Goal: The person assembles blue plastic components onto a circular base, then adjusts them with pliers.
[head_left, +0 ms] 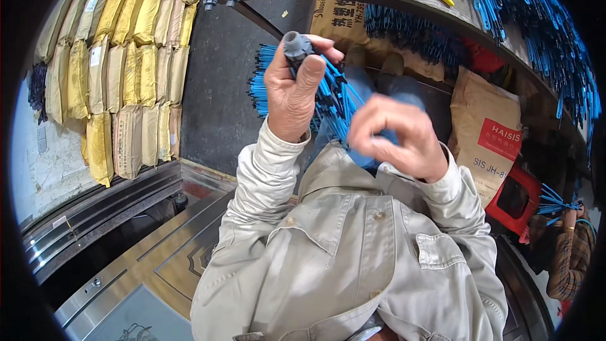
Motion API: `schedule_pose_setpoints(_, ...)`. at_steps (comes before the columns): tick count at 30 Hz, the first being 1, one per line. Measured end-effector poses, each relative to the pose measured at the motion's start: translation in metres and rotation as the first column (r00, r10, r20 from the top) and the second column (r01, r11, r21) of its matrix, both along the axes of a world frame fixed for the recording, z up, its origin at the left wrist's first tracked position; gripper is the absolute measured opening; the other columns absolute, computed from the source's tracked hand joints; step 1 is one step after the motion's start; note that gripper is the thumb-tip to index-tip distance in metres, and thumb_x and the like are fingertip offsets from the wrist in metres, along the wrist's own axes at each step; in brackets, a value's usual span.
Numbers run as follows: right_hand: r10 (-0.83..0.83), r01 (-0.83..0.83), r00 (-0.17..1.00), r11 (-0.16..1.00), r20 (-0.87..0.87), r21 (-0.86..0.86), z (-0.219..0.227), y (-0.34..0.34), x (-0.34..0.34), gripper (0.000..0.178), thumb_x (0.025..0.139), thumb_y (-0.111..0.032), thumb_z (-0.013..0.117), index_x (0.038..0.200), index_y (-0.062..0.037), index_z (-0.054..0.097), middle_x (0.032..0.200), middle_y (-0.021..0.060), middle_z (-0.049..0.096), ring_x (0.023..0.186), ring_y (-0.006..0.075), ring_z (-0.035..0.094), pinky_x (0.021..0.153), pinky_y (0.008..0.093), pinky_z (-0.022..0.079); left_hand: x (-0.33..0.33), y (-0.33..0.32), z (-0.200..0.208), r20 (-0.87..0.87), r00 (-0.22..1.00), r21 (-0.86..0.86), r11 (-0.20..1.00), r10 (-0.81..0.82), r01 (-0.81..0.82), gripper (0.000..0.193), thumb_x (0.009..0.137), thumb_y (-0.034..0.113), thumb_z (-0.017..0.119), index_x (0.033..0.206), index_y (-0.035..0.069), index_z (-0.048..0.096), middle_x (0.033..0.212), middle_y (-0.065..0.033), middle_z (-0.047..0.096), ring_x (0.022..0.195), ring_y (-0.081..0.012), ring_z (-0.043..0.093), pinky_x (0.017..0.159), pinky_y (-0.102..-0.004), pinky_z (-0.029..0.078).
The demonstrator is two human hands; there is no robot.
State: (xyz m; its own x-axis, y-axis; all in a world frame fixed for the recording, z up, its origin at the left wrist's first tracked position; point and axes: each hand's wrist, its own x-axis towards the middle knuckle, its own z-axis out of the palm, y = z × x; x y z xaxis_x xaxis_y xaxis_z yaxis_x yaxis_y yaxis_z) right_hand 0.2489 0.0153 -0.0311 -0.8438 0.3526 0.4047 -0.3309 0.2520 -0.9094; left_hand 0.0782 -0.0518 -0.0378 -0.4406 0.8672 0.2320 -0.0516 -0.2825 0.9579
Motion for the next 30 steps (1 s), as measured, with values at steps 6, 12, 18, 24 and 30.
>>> schedule_pose_setpoints(6,0.033,0.146,0.977,0.608,0.209,-0.781,0.023,-0.007,-0.002,0.016,0.086,-0.013,0.06,0.091,0.0015,0.064,0.081,0.0098,0.062,0.075,0.0148,0.06,0.066,0.0252,0.046,-0.008,-0.006,-0.006,-0.067,0.984,0.077,0.982,-0.166,0.171,0.063,0.083,0.057,0.051,0.101,-0.002,0.053,0.095,-0.0134,0.057,0.086,-0.0189,0.057,0.081,-0.0321,0.046)
schedule_pose_setpoints(12,-0.324,0.346,0.928,0.933,0.184,-0.103,-0.003,0.013,-0.028,0.014,0.086,-0.011,0.061,0.093,0.0016,0.064,0.08,0.0068,0.062,0.075,0.0124,0.059,0.067,0.0236,0.046,-0.007,-0.008,-0.01,-0.112,0.981,0.157,0.972,-0.159,0.176,0.058,0.083,0.056,0.054,0.101,0.0,0.057,0.102,-0.0133,0.057,0.09,-0.0173,0.056,0.082,-0.0304,0.043)
schedule_pose_setpoints(18,-0.306,0.304,0.951,0.951,0.032,0.058,-0.011,0.011,-0.032,0.014,0.085,-0.009,0.063,0.095,0.0,0.062,0.083,0.0046,0.062,0.074,0.0095,0.057,0.067,0.0235,0.045,-0.009,-0.011,-0.007,-0.081,0.988,0.097,0.986,-0.13,0.138,0.058,0.08,0.056,0.059,0.098,0.001,0.058,0.101,-0.013,0.056,0.09,-0.0173,0.054,0.083,-0.0316,0.042)
schedule_pose_setpoints(24,-0.092,0.091,0.996,0.905,0.016,-0.415,-0.015,0.008,-0.028,0.011,0.084,-0.009,0.063,0.092,-0.0011,0.061,0.086,0.0032,0.059,0.074,0.008,0.055,0.067,0.0225,0.044,-0.009,-0.01,-0.009,0.017,0.981,0.123,0.974,-0.194,0.191,0.057,0.078,0.056,0.062,0.096,0.002,0.057,0.1,-0.0125,0.055,0.091,-0.0176,0.053,0.082,-0.032,0.042)
schedule_pose_setpoints(30,-0.14,0.151,0.984,0.984,0.112,-0.094,-0.006,0.008,-0.033,0.012,0.086,-0.013,0.062,0.089,-0.0019,0.06,0.084,0.0005,0.056,0.075,0.0062,0.052,0.066,0.0201,0.042,-0.01,-0.008,-0.013,0.005,0.985,0.142,0.975,-0.175,0.172,0.057,0.077,0.055,0.063,0.094,0.001,0.057,0.098,-0.0116,0.055,0.09,-0.0171,0.053,0.081,-0.0315,0.042)
